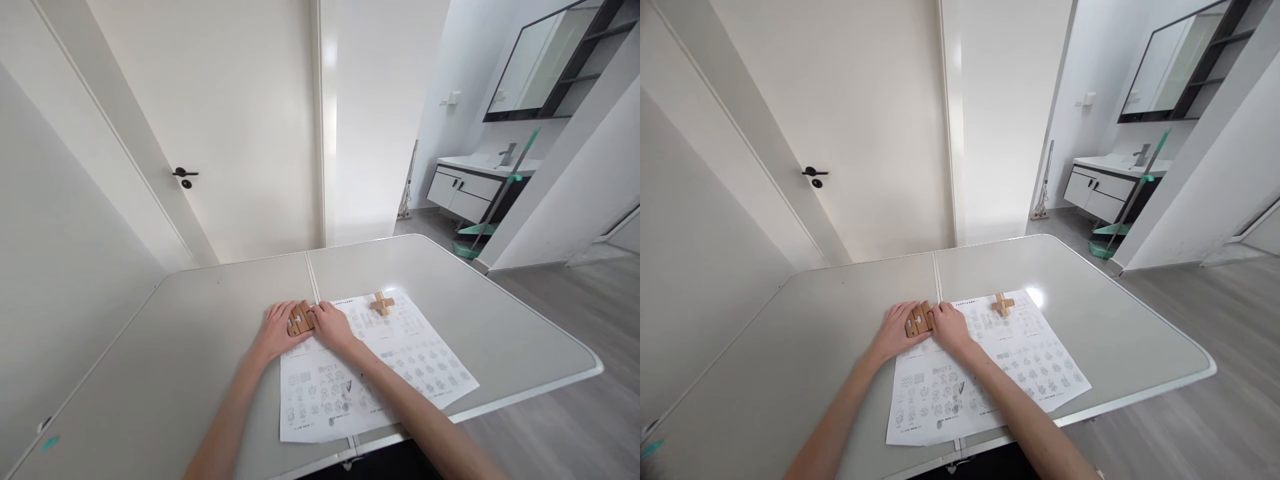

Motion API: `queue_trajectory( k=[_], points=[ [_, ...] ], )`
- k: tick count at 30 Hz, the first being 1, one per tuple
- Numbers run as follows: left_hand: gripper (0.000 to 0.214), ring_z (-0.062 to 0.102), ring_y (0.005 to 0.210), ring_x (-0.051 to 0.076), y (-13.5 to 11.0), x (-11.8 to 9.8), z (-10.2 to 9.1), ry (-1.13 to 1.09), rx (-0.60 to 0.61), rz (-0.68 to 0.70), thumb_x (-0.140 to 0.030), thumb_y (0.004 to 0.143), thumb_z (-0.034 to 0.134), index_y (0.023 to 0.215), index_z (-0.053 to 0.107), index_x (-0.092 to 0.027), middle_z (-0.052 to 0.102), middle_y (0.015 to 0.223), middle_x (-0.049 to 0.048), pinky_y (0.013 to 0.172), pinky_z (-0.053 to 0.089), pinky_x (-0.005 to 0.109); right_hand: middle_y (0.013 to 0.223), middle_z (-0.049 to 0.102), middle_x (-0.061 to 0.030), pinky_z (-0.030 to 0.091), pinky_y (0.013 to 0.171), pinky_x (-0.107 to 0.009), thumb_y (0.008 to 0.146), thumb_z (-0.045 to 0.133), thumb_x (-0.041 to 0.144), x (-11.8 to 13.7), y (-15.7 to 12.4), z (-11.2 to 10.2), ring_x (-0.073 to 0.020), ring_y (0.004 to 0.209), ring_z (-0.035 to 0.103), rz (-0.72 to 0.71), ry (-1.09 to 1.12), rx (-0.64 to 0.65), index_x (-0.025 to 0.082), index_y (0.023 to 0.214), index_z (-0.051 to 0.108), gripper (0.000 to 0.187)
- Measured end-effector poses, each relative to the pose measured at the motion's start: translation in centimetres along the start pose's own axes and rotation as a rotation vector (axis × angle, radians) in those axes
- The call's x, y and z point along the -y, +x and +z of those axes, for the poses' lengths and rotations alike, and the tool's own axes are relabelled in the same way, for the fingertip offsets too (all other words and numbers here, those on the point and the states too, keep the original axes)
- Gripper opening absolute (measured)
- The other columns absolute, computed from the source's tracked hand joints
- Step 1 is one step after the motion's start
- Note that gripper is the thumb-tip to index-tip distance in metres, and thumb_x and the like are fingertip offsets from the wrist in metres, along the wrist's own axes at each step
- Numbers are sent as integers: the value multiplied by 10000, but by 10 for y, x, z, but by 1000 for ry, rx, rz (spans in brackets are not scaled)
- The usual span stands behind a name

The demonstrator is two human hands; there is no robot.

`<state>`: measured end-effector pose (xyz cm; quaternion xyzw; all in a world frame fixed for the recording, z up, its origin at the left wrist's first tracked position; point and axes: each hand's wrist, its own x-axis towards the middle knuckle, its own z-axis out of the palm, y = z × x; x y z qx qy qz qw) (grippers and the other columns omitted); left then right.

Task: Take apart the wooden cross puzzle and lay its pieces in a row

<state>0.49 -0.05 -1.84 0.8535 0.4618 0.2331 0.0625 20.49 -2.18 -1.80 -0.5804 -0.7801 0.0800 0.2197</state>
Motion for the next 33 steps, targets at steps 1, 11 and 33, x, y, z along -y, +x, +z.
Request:
queue_trajectory(
  k=[1,11,33],
  points=[
    [766,516,1285,326,0,-1,0,-4,3,-5,-643,784,731,1425,486,-302,613,1373,77,1072,389,479,1071,676,-100,433,752,-292,1075,391,230,1,0,-1,-226,994,628,-22,-9,12,190,1058,643,255],
    [700,547,1259,313,1,-1,0,-34,-29,-40,-595,803,731,1402,513,-307,653,1333,57,1075,407,469,1106,672,-130,465,747,-305,1039,447,192,1,2,-6,-246,971,640,-112,-60,89,168,1106,651,217],
    [512,554,1233,298,0,-10,-6,14,-26,36,-477,858,696,1340,588,-341,649,1319,36,1080,419,472,1005,700,-45,474,793,-288,1032,453,206,-43,-39,-10,-182,893,650,-153,344,-98,213,1052,664,213]
  ],
)
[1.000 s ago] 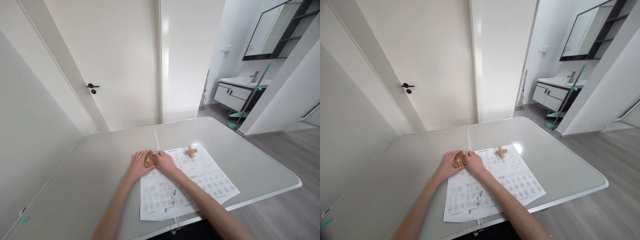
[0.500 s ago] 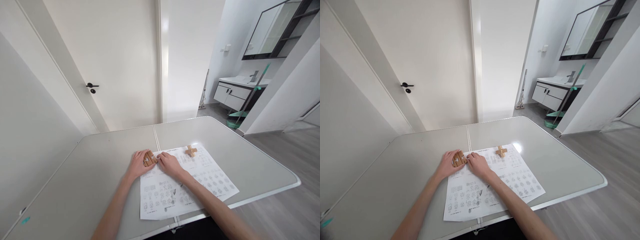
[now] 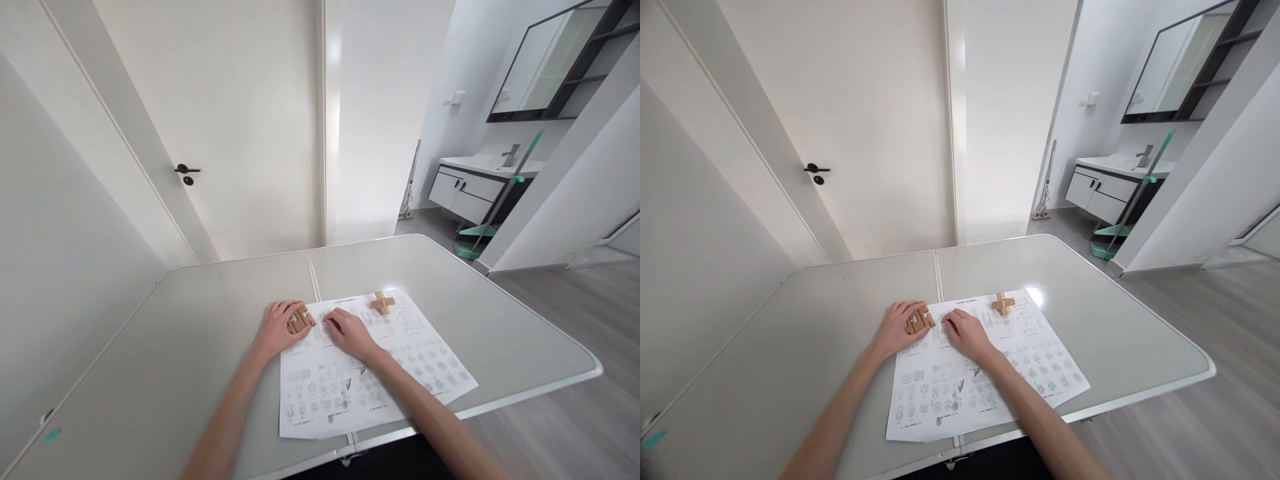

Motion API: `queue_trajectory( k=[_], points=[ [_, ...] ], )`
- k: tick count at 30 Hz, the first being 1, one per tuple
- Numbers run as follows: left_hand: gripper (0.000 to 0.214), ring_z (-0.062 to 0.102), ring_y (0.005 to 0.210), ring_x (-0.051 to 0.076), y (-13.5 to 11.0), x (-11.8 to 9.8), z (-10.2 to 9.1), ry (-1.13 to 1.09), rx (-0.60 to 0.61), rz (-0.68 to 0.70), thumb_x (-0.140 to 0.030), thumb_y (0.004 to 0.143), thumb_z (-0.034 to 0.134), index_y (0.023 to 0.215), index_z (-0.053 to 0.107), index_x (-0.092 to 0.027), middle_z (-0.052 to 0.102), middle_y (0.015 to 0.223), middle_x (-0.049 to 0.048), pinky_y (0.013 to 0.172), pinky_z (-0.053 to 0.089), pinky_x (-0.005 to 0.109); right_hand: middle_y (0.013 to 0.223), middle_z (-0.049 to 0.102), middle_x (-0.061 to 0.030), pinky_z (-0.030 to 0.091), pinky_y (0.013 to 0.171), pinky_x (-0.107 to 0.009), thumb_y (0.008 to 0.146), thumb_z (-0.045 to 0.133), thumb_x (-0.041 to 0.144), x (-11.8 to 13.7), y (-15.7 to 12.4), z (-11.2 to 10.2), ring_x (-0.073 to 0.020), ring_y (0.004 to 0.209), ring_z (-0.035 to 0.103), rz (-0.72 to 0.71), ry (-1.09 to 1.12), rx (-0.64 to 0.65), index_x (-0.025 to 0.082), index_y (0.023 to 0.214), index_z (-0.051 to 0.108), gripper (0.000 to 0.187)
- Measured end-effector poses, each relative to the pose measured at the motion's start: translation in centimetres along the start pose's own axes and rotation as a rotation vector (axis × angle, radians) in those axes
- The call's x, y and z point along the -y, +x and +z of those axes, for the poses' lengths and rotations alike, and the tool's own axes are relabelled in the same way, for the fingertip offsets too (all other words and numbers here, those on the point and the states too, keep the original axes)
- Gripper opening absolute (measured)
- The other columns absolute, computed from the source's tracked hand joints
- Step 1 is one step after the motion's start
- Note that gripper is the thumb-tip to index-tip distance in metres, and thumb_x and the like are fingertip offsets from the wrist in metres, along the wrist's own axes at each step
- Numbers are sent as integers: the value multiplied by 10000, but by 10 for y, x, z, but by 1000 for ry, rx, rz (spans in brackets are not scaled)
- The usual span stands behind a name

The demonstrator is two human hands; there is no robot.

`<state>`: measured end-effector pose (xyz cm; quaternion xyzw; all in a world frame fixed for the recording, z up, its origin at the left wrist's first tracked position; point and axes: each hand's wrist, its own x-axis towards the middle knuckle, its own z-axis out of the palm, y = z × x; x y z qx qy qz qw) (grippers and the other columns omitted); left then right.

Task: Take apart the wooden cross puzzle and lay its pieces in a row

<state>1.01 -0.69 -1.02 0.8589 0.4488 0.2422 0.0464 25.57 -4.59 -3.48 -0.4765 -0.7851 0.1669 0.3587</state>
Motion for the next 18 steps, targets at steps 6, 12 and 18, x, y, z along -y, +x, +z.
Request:
queue_trajectory(
  k=[6,12,18],
  points=[
    [397,546,1234,298,0,0,1,27,13,15,-464,877,683,1260,661,-365,632,1314,39,1086,418,492,1004,712,-52,473,800,-292,1027,453,206,0,1,-1,-188,906,657,16,10,3,210,1047,670,218],
    [388,545,1237,304,0,0,1,28,8,16,-471,875,682,1249,672,-367,633,1313,42,1086,423,502,998,717,-47,475,796,-288,1020,460,197,0,1,-1,-185,889,660,14,20,-8,213,1038,673,215],
    [426,545,1246,309,1,0,1,4,4,10,-472,871,681,1283,648,-364,634,1325,42,1096,415,511,984,717,-43,470,784,-282,1018,464,195,0,1,0,-183,884,658,8,18,-14,216,1024,674,211]
  ],
)
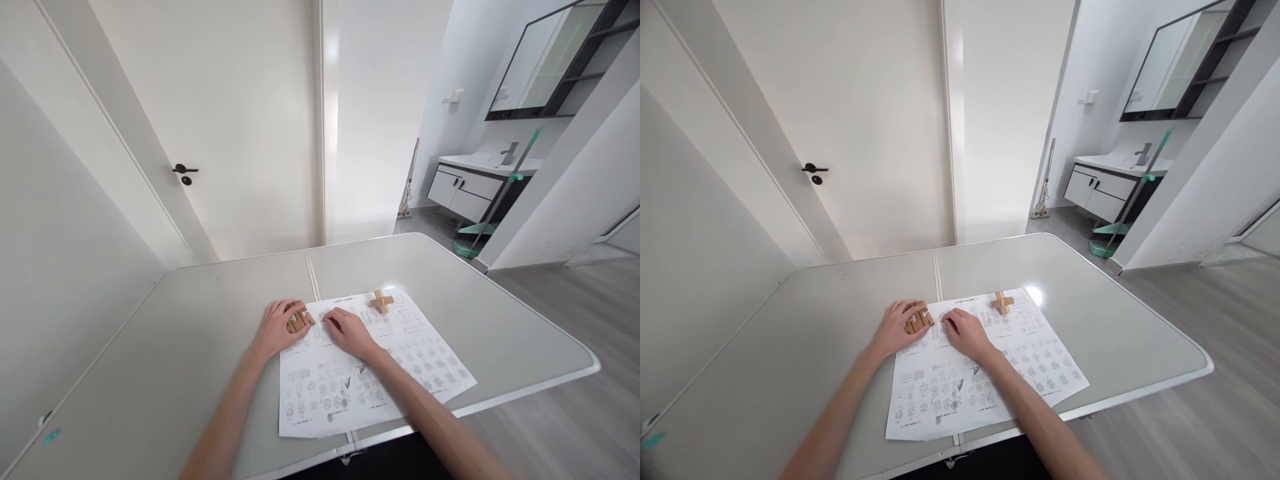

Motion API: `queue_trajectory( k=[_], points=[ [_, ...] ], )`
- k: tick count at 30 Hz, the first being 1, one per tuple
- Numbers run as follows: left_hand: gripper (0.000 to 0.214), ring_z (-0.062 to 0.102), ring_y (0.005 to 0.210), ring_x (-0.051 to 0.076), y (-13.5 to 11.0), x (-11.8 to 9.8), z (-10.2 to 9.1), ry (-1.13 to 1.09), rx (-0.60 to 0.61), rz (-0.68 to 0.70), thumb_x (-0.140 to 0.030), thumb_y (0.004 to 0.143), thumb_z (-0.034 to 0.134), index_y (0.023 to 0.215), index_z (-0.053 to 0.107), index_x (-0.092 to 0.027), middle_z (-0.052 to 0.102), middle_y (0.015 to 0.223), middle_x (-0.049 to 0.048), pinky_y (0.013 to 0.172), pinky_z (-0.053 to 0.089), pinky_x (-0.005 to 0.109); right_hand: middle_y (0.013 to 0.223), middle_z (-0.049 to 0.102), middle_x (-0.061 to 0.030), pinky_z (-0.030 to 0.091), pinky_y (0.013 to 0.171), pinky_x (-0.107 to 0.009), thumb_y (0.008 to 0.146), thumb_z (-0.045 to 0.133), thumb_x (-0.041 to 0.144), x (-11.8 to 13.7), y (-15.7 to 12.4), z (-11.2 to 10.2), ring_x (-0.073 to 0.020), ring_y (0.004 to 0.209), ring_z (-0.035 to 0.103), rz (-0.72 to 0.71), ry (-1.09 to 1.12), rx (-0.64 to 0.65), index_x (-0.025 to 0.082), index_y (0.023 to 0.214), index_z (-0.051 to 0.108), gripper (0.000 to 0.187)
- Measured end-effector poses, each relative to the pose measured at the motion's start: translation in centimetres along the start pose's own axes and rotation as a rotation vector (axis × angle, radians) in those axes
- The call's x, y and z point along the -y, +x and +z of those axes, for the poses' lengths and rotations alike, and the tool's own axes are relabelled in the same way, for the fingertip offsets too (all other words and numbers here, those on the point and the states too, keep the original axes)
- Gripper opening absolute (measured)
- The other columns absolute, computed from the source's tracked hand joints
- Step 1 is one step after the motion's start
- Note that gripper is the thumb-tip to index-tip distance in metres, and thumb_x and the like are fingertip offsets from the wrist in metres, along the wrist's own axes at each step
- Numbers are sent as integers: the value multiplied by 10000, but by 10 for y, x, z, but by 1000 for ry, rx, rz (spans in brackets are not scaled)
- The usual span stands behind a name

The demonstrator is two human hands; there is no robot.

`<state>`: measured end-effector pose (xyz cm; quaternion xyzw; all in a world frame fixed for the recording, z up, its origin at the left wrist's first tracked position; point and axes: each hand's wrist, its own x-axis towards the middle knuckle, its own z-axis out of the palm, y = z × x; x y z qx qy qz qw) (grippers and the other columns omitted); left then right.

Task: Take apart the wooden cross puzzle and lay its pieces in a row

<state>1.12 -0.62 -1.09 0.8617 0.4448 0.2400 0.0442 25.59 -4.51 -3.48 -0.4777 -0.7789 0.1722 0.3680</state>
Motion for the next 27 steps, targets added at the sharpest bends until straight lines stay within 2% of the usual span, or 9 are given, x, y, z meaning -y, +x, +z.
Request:
queue_trajectory(
  k=[7,27],
  points=[
    [575,545,1257,310,0,2,0,-18,2,-21,-535,836,714,1359,574,-339,621,1344,47,1102,416,499,986,722,-46,474,794,-288,1015,470,199,1,0,0,-188,892,662,17,2,9,215,1021,677,208],
    [522,556,1227,303,1,1,-1,-23,-9,-26,-527,857,693,1326,577,-328,643,1305,43,1074,429,473,974,725,-48,477,786,-299,995,476,222,4,1,-2,-191,865,655,38,87,-11,217,990,694,218]
  ],
)
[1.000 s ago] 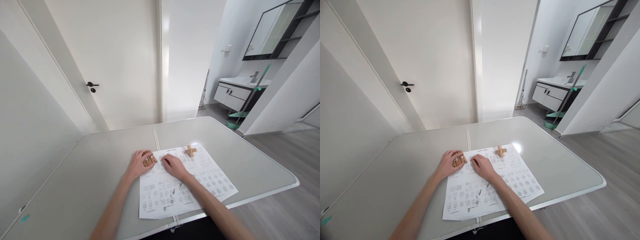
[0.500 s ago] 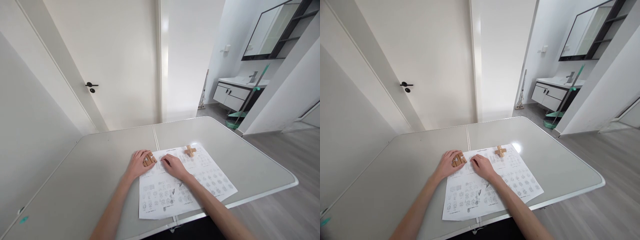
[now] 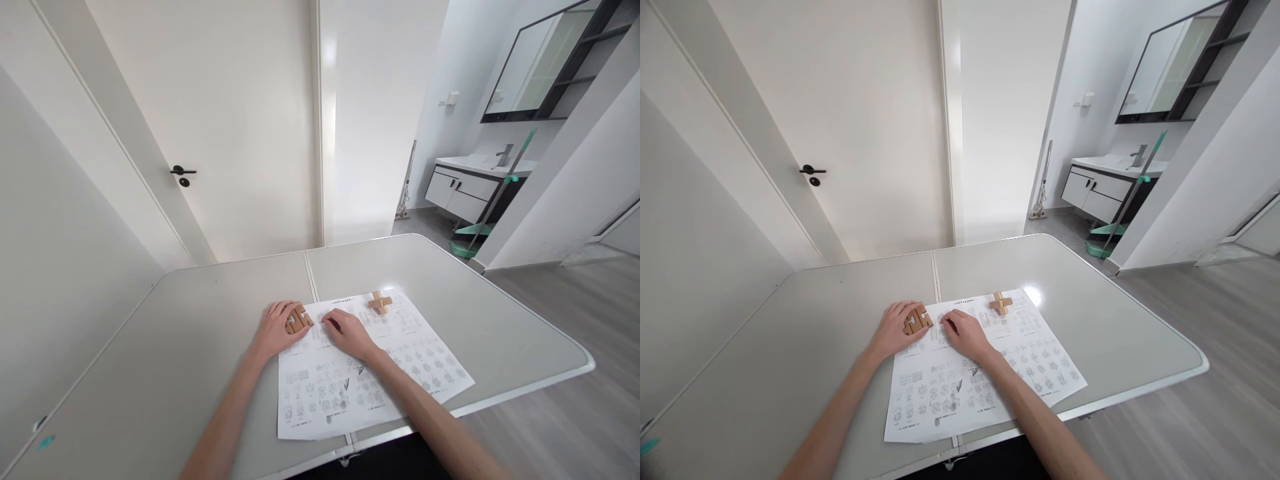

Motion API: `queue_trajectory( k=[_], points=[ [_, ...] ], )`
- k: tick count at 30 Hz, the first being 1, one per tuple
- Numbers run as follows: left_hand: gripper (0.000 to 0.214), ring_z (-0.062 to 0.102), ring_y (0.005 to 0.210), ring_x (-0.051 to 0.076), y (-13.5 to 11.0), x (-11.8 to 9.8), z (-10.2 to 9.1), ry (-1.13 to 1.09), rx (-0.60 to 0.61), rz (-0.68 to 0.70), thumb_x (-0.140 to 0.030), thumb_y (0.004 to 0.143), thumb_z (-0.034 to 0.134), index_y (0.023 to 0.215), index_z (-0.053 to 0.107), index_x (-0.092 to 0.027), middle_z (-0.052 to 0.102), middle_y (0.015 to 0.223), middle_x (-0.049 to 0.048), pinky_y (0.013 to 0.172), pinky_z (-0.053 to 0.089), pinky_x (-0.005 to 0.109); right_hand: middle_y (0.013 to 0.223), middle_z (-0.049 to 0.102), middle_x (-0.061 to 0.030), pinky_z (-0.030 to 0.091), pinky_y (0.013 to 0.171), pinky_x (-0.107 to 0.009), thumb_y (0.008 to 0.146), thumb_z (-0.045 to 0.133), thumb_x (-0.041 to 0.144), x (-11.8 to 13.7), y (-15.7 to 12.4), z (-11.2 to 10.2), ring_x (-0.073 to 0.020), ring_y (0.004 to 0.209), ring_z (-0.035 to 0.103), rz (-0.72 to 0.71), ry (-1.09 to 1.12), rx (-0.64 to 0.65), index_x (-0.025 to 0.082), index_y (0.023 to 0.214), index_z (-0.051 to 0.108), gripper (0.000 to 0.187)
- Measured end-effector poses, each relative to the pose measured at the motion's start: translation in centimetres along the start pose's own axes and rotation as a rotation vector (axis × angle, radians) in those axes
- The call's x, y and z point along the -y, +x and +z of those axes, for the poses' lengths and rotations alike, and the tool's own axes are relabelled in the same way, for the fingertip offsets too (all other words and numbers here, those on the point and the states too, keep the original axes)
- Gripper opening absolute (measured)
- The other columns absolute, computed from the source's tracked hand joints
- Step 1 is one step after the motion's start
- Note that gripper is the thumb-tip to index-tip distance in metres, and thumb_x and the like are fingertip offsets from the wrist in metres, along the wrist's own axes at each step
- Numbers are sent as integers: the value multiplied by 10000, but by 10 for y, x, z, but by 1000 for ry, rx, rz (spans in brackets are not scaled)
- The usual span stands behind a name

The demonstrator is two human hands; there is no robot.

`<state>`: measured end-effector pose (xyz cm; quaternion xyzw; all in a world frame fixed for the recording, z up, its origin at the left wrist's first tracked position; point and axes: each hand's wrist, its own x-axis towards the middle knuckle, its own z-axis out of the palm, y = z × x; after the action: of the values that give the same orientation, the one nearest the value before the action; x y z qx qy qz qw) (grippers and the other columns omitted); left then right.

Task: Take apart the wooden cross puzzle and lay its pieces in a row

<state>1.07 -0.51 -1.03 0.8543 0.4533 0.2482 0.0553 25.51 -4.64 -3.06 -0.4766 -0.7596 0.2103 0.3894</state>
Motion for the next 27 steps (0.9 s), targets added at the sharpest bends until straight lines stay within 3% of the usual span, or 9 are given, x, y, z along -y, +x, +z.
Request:
queue_trajectory(
  k=[3,7,10,15,20,27],
  points=[
    [518,557,1224,308,0,0,0,6,-3,6,-528,859,692,1322,579,-326,642,1303,48,1072,430,476,873,714,-38,492,751,-306,972,513,299,3,2,-2,-190,785,641,126,221,-25,211,941,705,214],
    [520,559,1224,311,0,2,1,-4,-10,13,-522,856,697,1324,585,-325,643,1301,53,1068,432,475,806,653,-36,465,530,-254,947,590,429,-1,2,-14,-162,649,590,434,861,-103,192,965,689,258],
    [532,558,1223,308,0,3,1,-12,-12,13,-518,856,695,1335,583,-315,644,1301,59,1072,425,482,791,618,-33,425,412,-204,937,670,428,-12,-4,-26,-126,582,545,606,1308,-162,187,964,667,243],
    [528,550,1231,305,0,2,0,-19,-3,17,-511,863,684,1333,588,-291,641,1304,67,1082,411,481,719,583,17,417,350,-115,971,685,396,-31,-14,-36,-69,507,497,677,1914,-246,183,1022,614,230],
    [522,539,1245,309,0,1,-2,-16,16,9,-525,874,672,1333,582,-292,635,1316,64,1086,404,490,707,568,28,419,312,-123,1014,588,480,-37,-16,-39,-72,471,469,615,2057,-348,205,1025,593,275],
    [529,550,1223,307,1,3,1,-11,9,16,-517,868,683,1330,581,-280,638,1306,71,1082,404,492,630,450,68,365,316,-93,961,689,381,-42,-17,-38,-56,455,411,547,1921,-433,217,865,539,243]
  ],
)
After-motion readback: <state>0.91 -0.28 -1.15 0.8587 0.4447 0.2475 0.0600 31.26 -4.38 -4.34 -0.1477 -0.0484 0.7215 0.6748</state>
